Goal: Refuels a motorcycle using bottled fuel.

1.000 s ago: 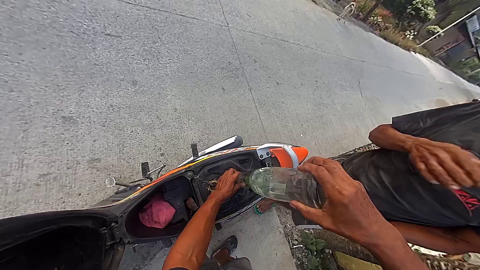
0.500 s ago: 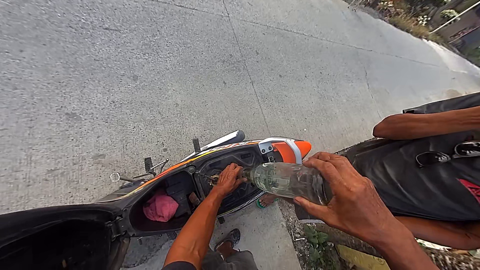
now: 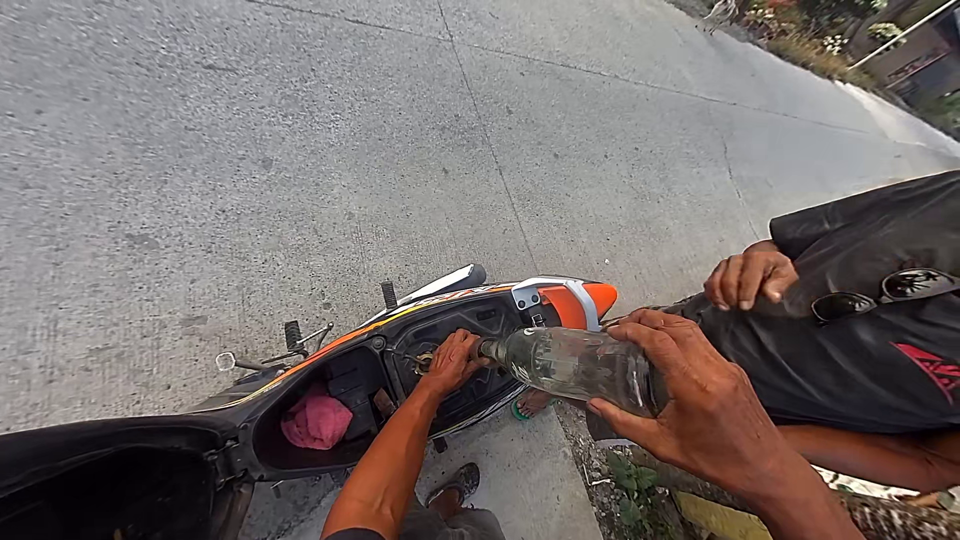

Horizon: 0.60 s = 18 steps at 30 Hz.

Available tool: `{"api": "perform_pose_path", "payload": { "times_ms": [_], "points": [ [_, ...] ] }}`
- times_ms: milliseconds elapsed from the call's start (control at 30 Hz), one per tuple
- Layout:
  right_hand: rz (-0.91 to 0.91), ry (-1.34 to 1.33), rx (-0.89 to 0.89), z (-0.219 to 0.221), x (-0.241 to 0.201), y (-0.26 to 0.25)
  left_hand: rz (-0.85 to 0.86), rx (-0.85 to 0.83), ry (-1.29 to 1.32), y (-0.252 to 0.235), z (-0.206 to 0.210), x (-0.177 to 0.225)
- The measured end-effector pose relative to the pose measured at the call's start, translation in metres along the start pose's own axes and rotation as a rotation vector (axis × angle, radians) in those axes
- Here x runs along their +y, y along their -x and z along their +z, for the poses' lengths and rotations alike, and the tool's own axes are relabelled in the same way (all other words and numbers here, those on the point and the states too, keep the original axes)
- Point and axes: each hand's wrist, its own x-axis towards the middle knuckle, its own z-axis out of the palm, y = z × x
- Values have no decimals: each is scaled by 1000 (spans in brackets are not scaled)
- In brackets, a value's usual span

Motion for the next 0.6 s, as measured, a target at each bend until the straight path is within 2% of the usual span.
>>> {"api": "perform_pose_path", "payload": {
  "times_ms": [200, 367, 600],
  "points": [
    [42, -21, 57, 1, 4, 17, -7, -4, -20, -1, -2, 1],
    [120, -122, 173, 12, 9, 58, 2, -8, -28, 1, -3, 1],
    [420, -353, 408, 51, 0, 137, -29, 10, -41, 7, -5, 4]
  ]
}}
